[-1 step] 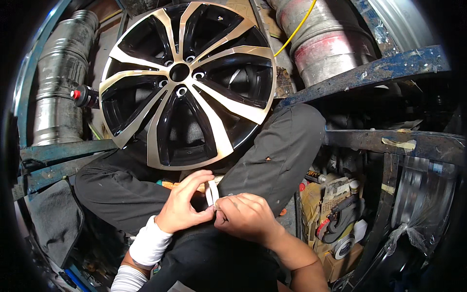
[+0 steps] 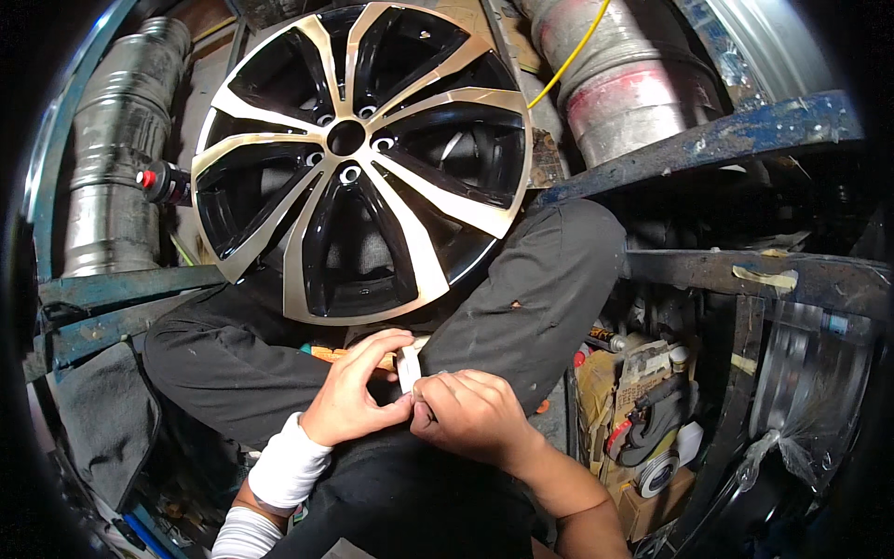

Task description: Applying adhesive masking tape to the spokes of a car rim.

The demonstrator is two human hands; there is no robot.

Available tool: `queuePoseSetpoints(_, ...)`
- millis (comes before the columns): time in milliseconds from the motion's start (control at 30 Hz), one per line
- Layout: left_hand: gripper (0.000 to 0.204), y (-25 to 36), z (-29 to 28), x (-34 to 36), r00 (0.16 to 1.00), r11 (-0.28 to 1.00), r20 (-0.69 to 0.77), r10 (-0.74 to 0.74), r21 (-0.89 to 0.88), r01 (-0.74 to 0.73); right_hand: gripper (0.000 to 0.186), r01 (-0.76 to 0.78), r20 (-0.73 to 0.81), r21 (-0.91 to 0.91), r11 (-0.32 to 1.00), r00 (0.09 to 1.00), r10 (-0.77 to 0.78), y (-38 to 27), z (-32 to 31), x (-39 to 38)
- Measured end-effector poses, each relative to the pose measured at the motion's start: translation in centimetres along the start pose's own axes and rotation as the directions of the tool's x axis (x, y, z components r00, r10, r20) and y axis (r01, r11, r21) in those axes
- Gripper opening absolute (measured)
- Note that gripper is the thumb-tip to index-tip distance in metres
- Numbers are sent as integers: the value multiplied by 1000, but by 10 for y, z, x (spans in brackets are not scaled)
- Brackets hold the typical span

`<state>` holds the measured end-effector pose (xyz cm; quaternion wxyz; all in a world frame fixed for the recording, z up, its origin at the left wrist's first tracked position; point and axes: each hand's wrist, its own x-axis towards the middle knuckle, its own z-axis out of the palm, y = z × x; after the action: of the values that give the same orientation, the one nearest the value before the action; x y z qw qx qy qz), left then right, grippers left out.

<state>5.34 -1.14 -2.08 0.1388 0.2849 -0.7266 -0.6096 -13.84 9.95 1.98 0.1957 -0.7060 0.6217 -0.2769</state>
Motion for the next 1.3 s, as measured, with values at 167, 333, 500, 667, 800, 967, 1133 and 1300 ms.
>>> queuePoseSetpoints(167,48,-25,24,-18,976,800,48,-210,-565,200,21,-87,25,133,987,996,85,-2,20,-6)
queuePoseSetpoints(333,35,-58,45,-51,944,493,-91,-318,-866,83,47,-188,134,404,895,980,146,-5,40,-4)
queuePoseSetpoints(500,25,-60,26,-59,913,763,-233,-334,-635,116,54,-155,244,461,874,969,43,-10,56,3)
queuePoseSetpoints(667,29,-63,9,-70,862,610,-266,-432,-790,62,53,-255,434,474,843,900,28,-20,47,33)
queuePoseSetpoints(800,21,-66,-8,-72,856,609,-255,-449,-788,85,58,-46,294,522,852,947,-129,-14,51,45)
queuePoseSetpoints(967,11,-71,-23,-74,862,609,-295,-413,-793,21,56,-141,332,411,901,943,-4,-15,53,52)
queuePoseSetpoints(1133,8,-75,-29,-70,840,608,-308,-448,-793,34,37,228,-56,583,780,969,-241,-19,67,50)
queuePoseSetpoints(1300,9,-67,-51,-59,757,713,-503,-418,-698,-69,42,205,154,222,953,958,-242,-23,61,61)
